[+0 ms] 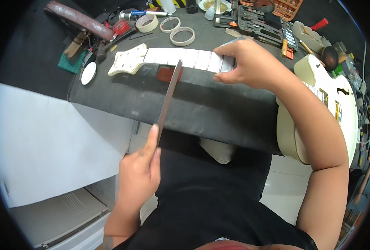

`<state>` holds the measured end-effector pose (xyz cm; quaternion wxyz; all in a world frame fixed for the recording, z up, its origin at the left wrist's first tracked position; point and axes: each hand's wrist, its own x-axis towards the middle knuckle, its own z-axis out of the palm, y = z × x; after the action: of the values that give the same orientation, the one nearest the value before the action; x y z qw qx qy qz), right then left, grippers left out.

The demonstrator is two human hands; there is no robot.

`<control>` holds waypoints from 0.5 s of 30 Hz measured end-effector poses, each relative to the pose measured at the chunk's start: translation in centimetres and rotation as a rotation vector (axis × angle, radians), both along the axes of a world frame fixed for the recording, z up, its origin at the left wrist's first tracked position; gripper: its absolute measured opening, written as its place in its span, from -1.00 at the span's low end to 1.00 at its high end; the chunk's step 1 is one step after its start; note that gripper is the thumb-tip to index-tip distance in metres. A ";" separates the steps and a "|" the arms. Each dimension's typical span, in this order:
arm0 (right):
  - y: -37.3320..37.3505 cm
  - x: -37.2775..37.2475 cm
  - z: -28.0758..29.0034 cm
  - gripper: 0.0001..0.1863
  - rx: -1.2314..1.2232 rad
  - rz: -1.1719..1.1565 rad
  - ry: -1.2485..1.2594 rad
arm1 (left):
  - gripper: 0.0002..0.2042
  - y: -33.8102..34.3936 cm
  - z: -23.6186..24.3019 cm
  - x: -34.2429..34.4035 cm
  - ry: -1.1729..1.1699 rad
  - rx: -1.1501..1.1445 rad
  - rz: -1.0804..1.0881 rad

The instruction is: The person marks the edges of the fretboard on a white electric guitar with a red marker. They then use a metal file to smooth the fretboard edges, working methodically along the length of the neck.

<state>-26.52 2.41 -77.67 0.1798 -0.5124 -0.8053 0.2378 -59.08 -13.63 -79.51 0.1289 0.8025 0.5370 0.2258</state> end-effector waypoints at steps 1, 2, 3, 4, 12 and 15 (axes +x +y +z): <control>0.1 -0.1 -0.7 -0.50 0.091 0.007 0.010 | -0.36 -0.6 0.4 -0.1 0.016 -0.029 0.021; 0.1 0.2 -0.6 -0.47 0.041 -0.009 -0.006 | -0.35 -0.7 1.1 0.3 0.032 -0.058 0.041; 0.1 0.4 -0.1 -0.45 -0.010 -0.026 -0.022 | -0.38 1.3 1.2 1.1 0.037 -0.025 0.013; 0.0 0.2 0.4 -0.42 -0.057 -0.032 -0.030 | -0.44 3.7 1.8 2.4 0.069 -0.027 0.015; -0.1 0.6 0.4 -0.48 -0.030 -0.008 0.002 | -0.51 7.0 2.2 5.1 0.025 -0.114 0.068; 0.1 0.7 -0.5 -0.49 0.032 -0.009 0.025 | -0.38 -0.9 -0.5 0.2 -0.013 0.017 -0.002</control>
<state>-25.84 2.47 -78.21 0.1992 -0.5101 -0.8044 0.2305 -58.90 -14.53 -79.98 0.1260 0.8025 0.5336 0.2355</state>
